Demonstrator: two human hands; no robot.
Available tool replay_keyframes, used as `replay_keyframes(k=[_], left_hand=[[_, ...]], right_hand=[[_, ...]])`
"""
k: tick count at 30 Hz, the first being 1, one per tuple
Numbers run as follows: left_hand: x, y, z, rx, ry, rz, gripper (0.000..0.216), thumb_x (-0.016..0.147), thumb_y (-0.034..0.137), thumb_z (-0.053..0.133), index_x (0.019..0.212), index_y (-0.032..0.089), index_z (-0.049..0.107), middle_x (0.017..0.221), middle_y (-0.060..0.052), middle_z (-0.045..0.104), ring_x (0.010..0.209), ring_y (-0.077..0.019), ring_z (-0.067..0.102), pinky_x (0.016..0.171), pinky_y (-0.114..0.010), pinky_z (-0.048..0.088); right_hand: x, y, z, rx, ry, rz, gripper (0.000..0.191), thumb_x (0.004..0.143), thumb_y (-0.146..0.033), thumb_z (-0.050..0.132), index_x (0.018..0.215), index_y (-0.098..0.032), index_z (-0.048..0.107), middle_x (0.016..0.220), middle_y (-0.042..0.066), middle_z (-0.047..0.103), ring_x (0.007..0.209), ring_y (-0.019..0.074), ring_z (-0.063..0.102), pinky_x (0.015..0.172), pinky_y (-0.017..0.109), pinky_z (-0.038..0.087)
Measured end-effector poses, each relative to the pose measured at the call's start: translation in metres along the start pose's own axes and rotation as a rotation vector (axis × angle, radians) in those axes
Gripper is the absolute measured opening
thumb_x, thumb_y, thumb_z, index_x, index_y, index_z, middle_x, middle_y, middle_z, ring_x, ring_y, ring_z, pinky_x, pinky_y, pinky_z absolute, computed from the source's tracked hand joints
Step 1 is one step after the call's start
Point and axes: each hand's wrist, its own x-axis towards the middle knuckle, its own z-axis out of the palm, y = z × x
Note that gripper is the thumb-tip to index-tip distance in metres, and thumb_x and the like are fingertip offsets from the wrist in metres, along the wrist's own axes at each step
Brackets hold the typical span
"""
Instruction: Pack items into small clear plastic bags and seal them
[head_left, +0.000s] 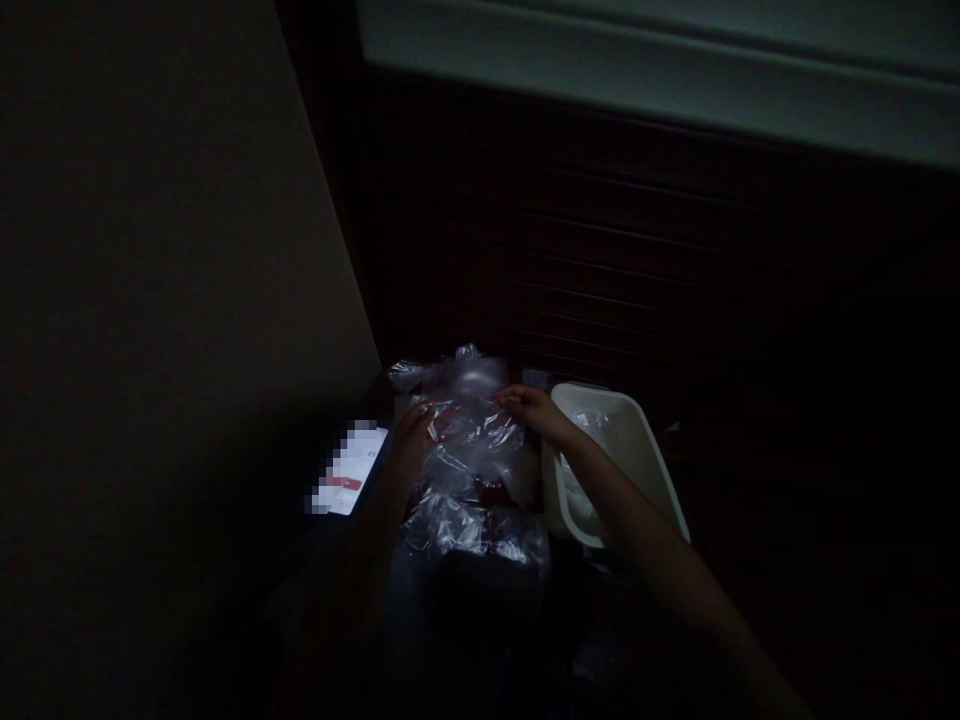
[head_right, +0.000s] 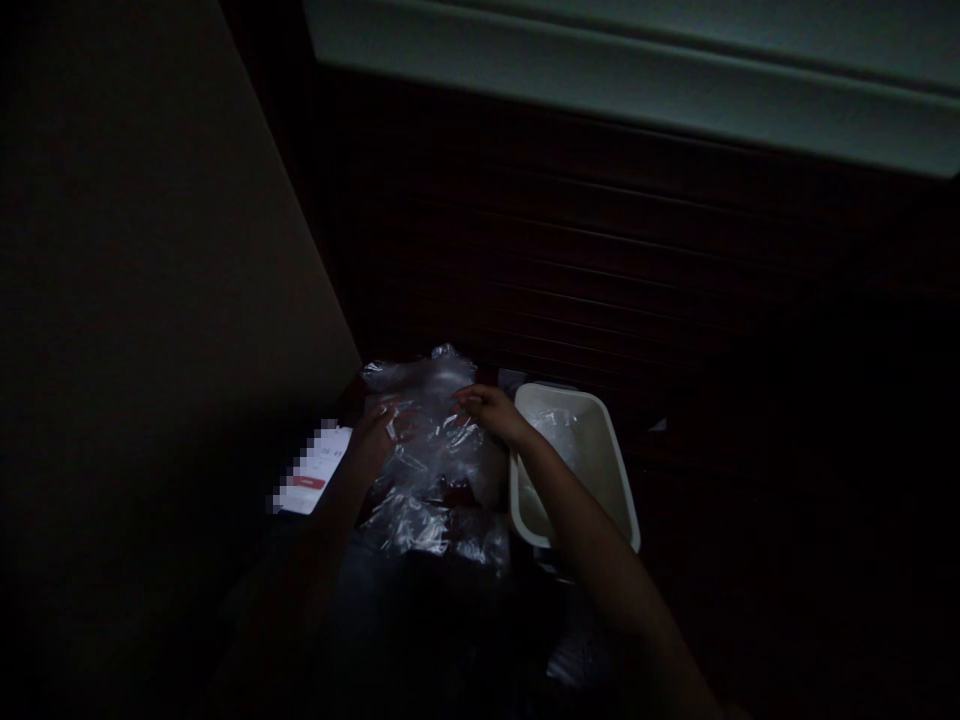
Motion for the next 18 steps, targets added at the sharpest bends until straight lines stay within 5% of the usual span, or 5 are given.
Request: replay_keyframes(k=[6,18], left_hand=[[0.0011,0.0002,-0.0033,0.047,0.001,0.030,0.031,0.068,0.035,0.066,0.093,0.019,0.058,0.085,-0.005,0.067,0.067,-0.0174,0.063,0.063,-0.031,0.050],[0.0024,-0.0026,-0.0074,0.082,0.064,0.087,0.025,0.065,0.030,0.066,0.088,0.020,0.062,0.072,0.000,0.062,0.067,-0.0158,0.060,0.059,-0.026,0.046]], right_hand=[[0.0009,0.0011,-0.0015,0.042,-0.011,0.043,0.024,0.069,-0.036,0.063,0.084,-0.018,0.060,0.084,0.004,0.066,0.064,0.0130,0.061,0.054,0.025,0.048],[-0.0017,-0.0001,-0.0021,0.072,0.009,0.045,0.029,0.069,-0.031,0.061,0.095,-0.019,0.059,0.075,0.001,0.065,0.061,0.0133,0.061,0.055,0.027,0.050]])
